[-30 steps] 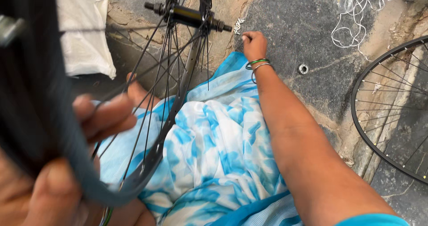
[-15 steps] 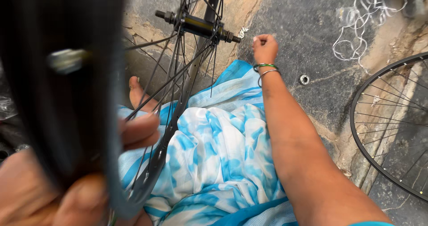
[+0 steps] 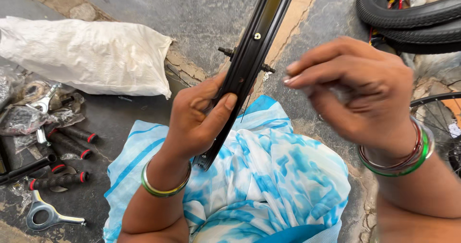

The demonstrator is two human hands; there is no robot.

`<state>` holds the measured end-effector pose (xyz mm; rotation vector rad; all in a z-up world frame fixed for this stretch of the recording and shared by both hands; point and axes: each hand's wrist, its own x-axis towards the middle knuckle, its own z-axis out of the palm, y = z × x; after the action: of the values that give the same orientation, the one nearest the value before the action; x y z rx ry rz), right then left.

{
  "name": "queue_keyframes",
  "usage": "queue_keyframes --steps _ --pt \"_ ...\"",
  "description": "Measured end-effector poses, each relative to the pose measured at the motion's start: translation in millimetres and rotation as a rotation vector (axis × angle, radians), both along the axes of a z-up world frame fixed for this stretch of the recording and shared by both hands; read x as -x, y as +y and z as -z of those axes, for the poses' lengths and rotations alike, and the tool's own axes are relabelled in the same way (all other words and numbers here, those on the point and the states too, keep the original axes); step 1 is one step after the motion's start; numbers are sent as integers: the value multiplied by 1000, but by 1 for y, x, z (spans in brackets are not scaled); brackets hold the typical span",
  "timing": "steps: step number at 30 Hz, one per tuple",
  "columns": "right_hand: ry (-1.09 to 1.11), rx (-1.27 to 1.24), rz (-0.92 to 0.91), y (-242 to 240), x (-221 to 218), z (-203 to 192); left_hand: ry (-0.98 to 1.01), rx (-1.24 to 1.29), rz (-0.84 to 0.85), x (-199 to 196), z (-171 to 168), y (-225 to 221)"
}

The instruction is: The person laces spokes into a bicycle wheel rim and threads nipples onto the spoke ends by hand.

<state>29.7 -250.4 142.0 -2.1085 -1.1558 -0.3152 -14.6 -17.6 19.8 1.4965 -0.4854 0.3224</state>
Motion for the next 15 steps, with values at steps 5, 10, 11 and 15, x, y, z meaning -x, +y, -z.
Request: queue_keyframes --steps 5,10,11,15 --pt "-224 270 -169 49 1 -38 17 104 91 -7 14 -6" --pt "-268 544 -133 68 -1 -49 -1 198 160 -11 22 -7" --pt "-269 607 -97 70 -1 -51 -3 204 161 -11 23 -6" --pt "-296 752 -24 80 2 -53 9 208 153 -11 21 -4"
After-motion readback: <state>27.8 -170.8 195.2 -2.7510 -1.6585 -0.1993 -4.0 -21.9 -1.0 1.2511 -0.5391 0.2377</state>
